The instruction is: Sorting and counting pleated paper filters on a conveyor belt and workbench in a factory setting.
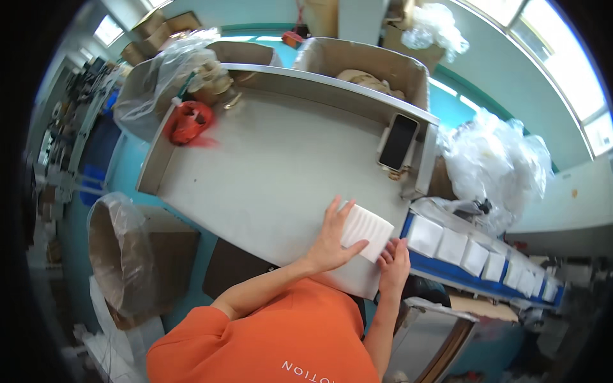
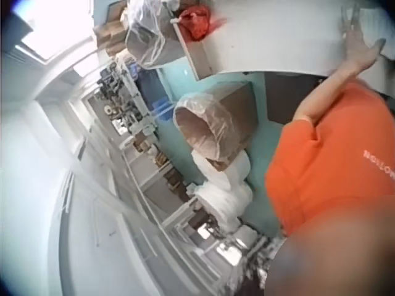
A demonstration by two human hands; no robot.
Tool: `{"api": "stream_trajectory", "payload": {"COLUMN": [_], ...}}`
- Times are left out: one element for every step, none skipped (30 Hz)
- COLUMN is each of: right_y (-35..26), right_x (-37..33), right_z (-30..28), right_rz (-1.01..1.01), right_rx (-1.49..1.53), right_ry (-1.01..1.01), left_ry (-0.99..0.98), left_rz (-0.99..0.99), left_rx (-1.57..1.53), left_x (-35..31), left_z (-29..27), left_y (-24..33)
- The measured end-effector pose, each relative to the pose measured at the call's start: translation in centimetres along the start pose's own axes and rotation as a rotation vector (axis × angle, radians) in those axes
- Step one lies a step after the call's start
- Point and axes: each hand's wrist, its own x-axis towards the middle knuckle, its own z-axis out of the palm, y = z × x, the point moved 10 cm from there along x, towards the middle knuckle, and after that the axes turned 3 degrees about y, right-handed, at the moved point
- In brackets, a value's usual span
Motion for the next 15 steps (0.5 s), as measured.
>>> {"api": "stream_trajectory", "payload": {"right_y": [-1.3, -2.4, -2.5, -1.5, -0.6, 0.6, 1.4, 3.1, 3.7, 4.6, 5.3, 5.8, 6.3, 6.5, 6.4], "right_x": [-1.4, -1.1, -1.9, -1.2, -0.9, -1.3, -1.2, -1.6, -2.4, -1.4, -0.4, 0.4, 0.9, 1.5, 1.1], "right_z": [2.6, 3.0, 4.7, 4.7, 5.0, 5.5, 5.4, 6.8, 8.0, 7.1, 6.3, 5.6, 4.9, 4.1, 4.1], "right_rz": [-0.112, -0.343, -0.442, -0.409, -0.329, -0.168, -0.124, 0.142, 0.244, 0.281, 0.286, 0.301, 0.337, 0.350, 0.380], "right_rx": [-0.118, -0.424, -0.575, -0.640, -0.545, -0.280, -0.176, 0.027, 0.103, 0.085, 0.083, 0.082, -0.009, -0.087, -0.118], "right_ry": [-0.085, -0.104, -0.165, -0.192, -0.253, -0.258, -0.294, -0.456, -0.563, -0.570, -0.644, -0.717, -0.762, -0.786, -0.818], "left_ry": [0.017, -0.039, -0.084, -0.088, -0.089, -0.063, -0.041, -0.007, 0.024, 0.008, -0.017, -0.048, -0.046, -0.069, -0.092], "left_rz": [-0.065, -0.123, -0.198, -0.203, -0.199, -0.229, -0.227, -0.202, -0.182, -0.188, -0.197, -0.191, -0.147, -0.085, -0.121], "left_rx": [0.018, 0.075, 0.128, 0.012, -0.104, -0.166, -0.075, -0.029, 0.018, 0.107, 0.194, 0.224, 0.296, 0.360, 0.313], "left_x": [-0.2, -0.1, -0.3, -0.2, -0.2, -0.4, -0.7, -1.1, -1.4, -1.5, -1.5, -1.4, -1.4, -1.1, -1.0], "left_z": [0.5, 1.3, 1.6, 1.5, 1.4, 1.0, 0.6, -0.1, -0.8, -0.9, -0.9, -0.8, -0.5, 0.7, 1.1], "left_y": [-1.7, -2.6, -3.9, -4.1, -4.0, -4.2, -4.5, -4.2, -3.6, -3.3, -3.0, -2.5, -2.4, -2.1, -2.8]}}
